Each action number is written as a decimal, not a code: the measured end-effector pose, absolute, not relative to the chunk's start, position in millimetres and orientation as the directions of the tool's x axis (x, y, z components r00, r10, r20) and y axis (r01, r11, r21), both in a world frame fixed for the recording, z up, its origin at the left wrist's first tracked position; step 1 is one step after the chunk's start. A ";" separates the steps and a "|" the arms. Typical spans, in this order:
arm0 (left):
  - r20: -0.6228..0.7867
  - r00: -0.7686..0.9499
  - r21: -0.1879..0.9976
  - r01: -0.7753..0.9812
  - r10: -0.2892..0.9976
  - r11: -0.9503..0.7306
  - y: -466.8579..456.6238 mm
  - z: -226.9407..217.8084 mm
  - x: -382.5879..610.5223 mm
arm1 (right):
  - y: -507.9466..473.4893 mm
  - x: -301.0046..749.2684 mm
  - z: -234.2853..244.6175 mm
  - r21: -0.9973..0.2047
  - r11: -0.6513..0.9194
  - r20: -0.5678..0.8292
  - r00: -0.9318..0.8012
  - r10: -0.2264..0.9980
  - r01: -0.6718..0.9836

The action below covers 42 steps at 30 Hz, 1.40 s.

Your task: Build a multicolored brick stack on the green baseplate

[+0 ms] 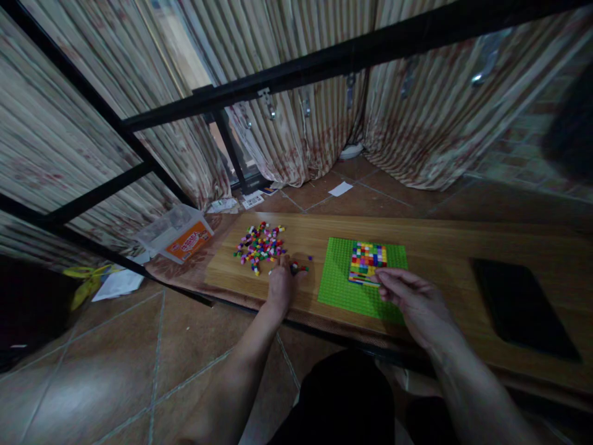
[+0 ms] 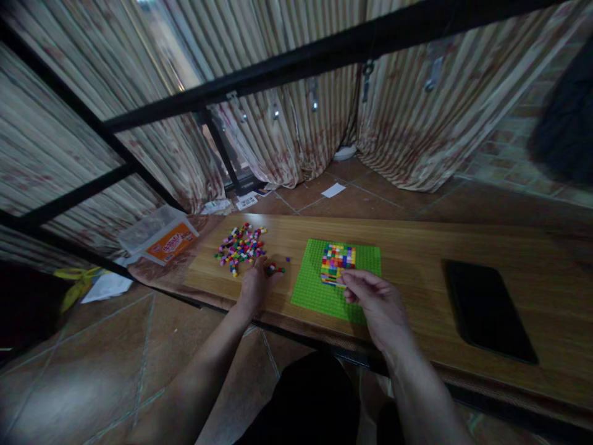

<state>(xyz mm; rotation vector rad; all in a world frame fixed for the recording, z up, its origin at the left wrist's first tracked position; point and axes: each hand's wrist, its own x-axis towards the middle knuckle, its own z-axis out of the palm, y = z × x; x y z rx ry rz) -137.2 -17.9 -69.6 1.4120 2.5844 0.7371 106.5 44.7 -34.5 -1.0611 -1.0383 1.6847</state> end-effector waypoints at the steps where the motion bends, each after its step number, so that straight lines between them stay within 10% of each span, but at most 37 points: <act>1: 0.126 -0.538 0.437 0.784 0.833 0.440 -15.2 -69.0 -139.7 | 44.7 106.4 -34.4 -0.934 -0.276 -0.214 -0.263 0.941 -0.227; 10: 0.015 -0.297 0.267 0.921 0.955 0.283 -2.3 -51.1 -152.4 | 44.9 106.8 -38.3 -0.934 -0.275 -0.209 -0.277 0.938 -0.227; 31: 0.082 -0.387 0.140 0.917 0.918 0.374 6.3 -50.7 -151.5 | 45.4 106.6 -39.1 -0.948 -0.249 -0.187 -0.290 0.939 -0.196; 34: 0.103 -0.452 0.306 0.862 0.886 0.404 3.2 -52.0 -158.4 | 45.3 105.9 -38.7 -0.946 -0.251 -0.186 -0.290 0.939 -0.205; 38: -0.020 -0.639 0.848 0.397 0.769 0.352 1.9 -51.0 -165.3 | 44.6 104.4 -36.8 -0.939 -0.261 -0.194 -0.286 0.938 -0.222; 42: -0.162 -0.629 0.962 0.073 0.760 0.265 -1.7 -44.1 -165.4 | 43.3 103.7 -34.5 -0.939 -0.264 -0.195 -0.289 0.937 -0.222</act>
